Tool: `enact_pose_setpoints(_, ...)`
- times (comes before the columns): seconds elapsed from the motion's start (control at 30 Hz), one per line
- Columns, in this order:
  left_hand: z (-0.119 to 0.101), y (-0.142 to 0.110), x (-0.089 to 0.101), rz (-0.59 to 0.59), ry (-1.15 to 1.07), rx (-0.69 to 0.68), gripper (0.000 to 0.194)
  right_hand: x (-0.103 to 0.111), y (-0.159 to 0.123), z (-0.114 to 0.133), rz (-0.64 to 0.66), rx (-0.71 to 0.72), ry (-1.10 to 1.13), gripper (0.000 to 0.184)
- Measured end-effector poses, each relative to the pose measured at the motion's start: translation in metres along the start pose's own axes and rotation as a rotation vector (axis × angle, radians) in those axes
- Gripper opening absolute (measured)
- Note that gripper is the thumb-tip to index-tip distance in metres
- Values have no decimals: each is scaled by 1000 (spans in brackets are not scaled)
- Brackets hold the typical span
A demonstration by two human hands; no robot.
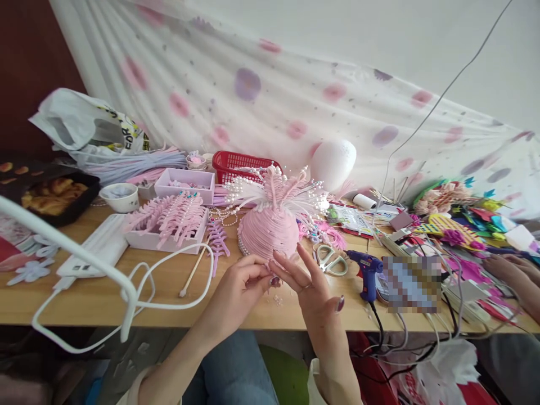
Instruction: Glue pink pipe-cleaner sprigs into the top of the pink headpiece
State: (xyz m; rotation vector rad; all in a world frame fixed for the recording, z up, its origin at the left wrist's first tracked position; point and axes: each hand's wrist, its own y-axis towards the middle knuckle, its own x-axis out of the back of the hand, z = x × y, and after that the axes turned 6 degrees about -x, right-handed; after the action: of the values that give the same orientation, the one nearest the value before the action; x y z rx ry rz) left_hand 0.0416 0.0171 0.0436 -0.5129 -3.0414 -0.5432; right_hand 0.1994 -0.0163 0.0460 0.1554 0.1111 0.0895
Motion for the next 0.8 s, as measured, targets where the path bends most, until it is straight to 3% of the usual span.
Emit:
enact_pose_setpoints(0.1, 3, 0, 6, -98, 37, -2, 19, 10, -1, 2, -30, 11, -38, 84)
enact_pose_setpoints(0.2, 8, 1, 16, -206, 62, 3, 19, 35, -8, 0, -183, 10, -179, 61)
enact_pose_setpoints(0.27, 11, 2, 22, -255, 42, 26, 21, 62, -14, -1, -420, -29, -322, 41)
enact_pose_setpoints(0.37, 15, 4, 27, -294, -28, 65, 24, 97, -21, -1, -869, 26, -360, 35)
enact_pose_setpoints(0.43, 16, 5, 24, -275, -68, 91, 24, 98, -20, 1, -974, 19, -365, 36)
enact_pose_setpoints(0.47, 16, 5, 20, -253, -77, 103, 22, 90, -17, 2, -924, -4, -374, 37)
enact_pose_setpoints(0.57, 13, 3, 2, -176, -107, 109, 18, 39, 1, 0, -486, -84, -255, 40)
enact_pose_setpoints(0.63, 11, 2, -8, -116, -139, 89, 19, 6, 17, -5, -302, -123, -164, 34)
enact_pose_setpoints(0.7, 11, 2, -10, -87, -154, 49, 24, -11, 32, -11, -263, -146, -67, 30)
enact_pose_setpoints(0.8, 17, 8, 5, -189, -72, 18, 29, 0, 43, -16, -380, -108, 56, 28)
